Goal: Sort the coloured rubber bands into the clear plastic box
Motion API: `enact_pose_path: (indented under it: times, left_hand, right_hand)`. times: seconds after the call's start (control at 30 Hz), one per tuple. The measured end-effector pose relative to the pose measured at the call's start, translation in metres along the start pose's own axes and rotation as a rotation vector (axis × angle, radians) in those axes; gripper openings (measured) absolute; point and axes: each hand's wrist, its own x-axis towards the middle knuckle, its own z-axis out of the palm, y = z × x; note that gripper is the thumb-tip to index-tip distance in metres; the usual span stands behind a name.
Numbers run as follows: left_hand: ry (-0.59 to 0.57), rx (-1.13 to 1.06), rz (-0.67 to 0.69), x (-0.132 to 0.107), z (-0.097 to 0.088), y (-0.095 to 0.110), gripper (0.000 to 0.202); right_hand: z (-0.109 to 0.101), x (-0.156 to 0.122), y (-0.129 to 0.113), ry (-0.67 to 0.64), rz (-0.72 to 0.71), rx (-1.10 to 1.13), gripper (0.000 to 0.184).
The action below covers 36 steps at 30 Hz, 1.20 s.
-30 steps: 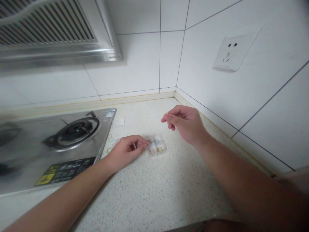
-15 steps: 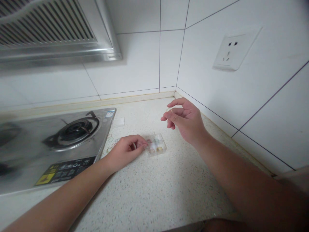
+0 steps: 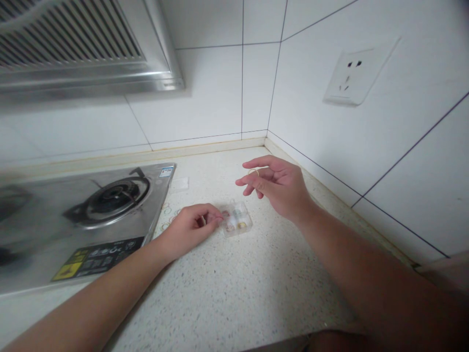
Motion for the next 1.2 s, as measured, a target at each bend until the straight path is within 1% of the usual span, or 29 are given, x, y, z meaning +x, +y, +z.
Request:
enact_pose_path:
  times: [0.17,0.4,0.6,0.67,0.73,0.87,1.03,1.13,1.2]
  left_hand:
    - [0.002,0.0,-0.002,-0.0001,-0.001,0.0013,0.023]
    - [0.009,0.003,-0.001,0.0005,-0.0009,0.0004,0.022]
    - [0.008,0.005,0.006,-0.0001,-0.0011,0.0019,0.023]
    - [0.009,-0.003,0.007,0.0,-0.0012,0.0025,0.023]
    - [0.01,-0.005,0.009,0.0004,-0.0015,0.003,0.023]
    - [0.007,0.003,0.008,0.0008,-0.0021,0.0031,0.022]
    - [0.008,-0.016,0.01,0.0002,-0.0018,0.003,0.021]
    - [0.008,-0.013,0.007,0.0001,-0.0018,0.0034,0.021]
    - [0.007,-0.007,0.009,0.0,-0.002,0.0035,0.021]
  right_hand:
    - [0.0001,-0.0011,0.0006,-0.034,-0.013,0.013,0.022]
    - [0.0007,-0.0021,0.0004,-0.115,-0.033,-0.005,0.023]
    - [0.0014,-0.0002,-0.0001,-0.173,-0.025,0.052,0.023]
    - [0.0022,0.0004,-0.0002,-0.172,-0.008,0.08,0.022]
    - [0.003,0.0008,-0.0007,-0.17,0.006,0.107,0.025]
    - [0.0028,0.0014,-0.0042,-0.155,0.003,0.122,0.028]
    - [-0.0008,0.0032,-0.0069,-0.088,-0.037,0.093,0.021]
    - [-0.0021,0.0044,-0.0048,-0.088,-0.06,0.141,0.015]
    - [-0.0022,0.005,-0.0034,-0.084,-0.04,0.177,0.015]
